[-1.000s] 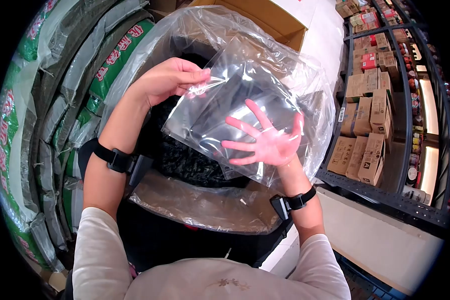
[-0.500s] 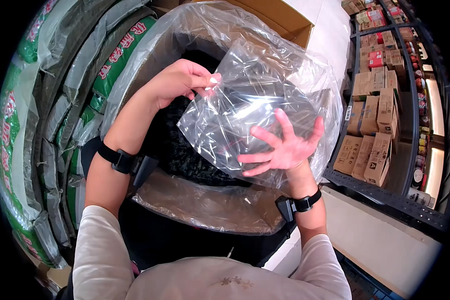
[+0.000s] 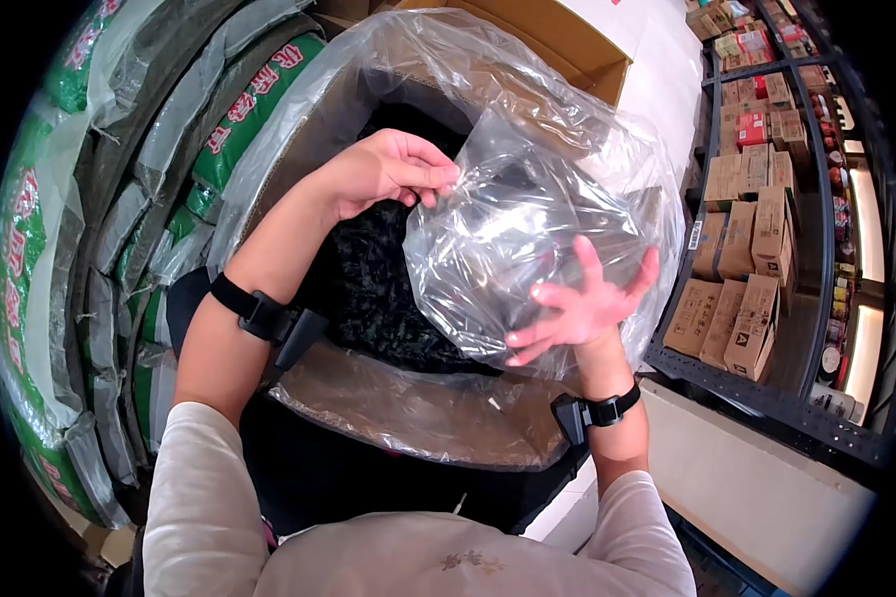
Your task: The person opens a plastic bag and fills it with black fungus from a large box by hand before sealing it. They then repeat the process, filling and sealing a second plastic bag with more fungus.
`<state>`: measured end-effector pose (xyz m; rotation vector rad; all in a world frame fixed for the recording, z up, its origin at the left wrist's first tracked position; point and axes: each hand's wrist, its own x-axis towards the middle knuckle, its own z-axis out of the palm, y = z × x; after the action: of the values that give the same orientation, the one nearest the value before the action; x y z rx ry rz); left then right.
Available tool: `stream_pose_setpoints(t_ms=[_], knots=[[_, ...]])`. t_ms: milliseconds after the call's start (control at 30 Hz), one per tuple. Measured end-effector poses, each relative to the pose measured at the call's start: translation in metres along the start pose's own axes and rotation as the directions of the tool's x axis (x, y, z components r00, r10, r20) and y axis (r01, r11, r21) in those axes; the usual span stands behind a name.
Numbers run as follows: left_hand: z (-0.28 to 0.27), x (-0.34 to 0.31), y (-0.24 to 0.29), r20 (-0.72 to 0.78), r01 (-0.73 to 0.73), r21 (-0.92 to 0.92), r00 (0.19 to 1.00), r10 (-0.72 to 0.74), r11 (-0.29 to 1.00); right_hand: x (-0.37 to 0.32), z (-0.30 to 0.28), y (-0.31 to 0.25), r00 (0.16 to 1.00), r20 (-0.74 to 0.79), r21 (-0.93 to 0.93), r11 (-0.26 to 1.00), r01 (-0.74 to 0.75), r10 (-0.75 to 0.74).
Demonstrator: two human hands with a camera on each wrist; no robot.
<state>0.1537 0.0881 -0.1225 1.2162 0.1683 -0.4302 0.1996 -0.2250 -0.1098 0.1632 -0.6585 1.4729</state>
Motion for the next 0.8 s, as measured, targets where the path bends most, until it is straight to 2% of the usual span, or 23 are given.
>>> stream_pose_setpoints(t_ms=[233,333,467,533,567,600,633,667,733,800], knots=[[0.006,-0.001,0.001,0.068,-0.016,0.03,0.998,0.014,0.999,0.0,0.0,0.001,0.997,0.082,-0.037,0.999,-0.003,0.006],[0.003,0.002,-0.003,0.099,-0.035,0.031,0.995,0.032,0.999,0.0,0.0,0.0,0.997,0.072,-0.053,0.998,-0.021,0.025],[0.004,0.004,-0.005,0.061,-0.023,0.052,0.998,0.02,0.998,0.0,0.002,-0.001,0.999,0.05,-0.042,0.999,0.0,0.002],[0.002,0.005,-0.003,0.022,-0.05,0.029,0.999,0.049,0.998,0.003,0.002,-0.005,0.999,-0.039,-0.069,0.997,-0.034,0.032],[0.004,0.005,-0.003,-0.075,-0.083,0.032,0.994,0.085,0.996,0.004,0.002,-0.005,0.999,-0.039,-0.07,0.997,-0.035,0.032],[0.004,0.005,-0.001,-0.14,-0.106,0.019,0.984,0.108,0.994,0.006,0.002,-0.005,0.992,-0.127,-0.078,0.997,-0.018,0.008],[0.007,0.005,-0.001,-0.217,-0.23,0.061,0.947,0.238,0.971,0.007,0.003,-0.005,0.977,-0.214,-0.089,0.996,-0.001,-0.018],[0.011,0.005,0.0,-0.285,-0.346,0.111,0.887,0.364,0.932,0.011,0.005,-0.004,0.977,-0.214,-0.093,0.996,-0.001,-0.019],[0.005,0.003,0.005,-0.268,-0.474,0.066,0.839,0.473,0.878,0.02,0.01,-0.002,0.902,-0.423,-0.09,0.994,0.055,-0.088],[0.005,-0.004,0.013,-0.204,-0.526,0.124,0.816,0.541,0.841,0.023,0.01,-0.002,0.87,-0.484,-0.052,0.996,0.079,-0.094]])
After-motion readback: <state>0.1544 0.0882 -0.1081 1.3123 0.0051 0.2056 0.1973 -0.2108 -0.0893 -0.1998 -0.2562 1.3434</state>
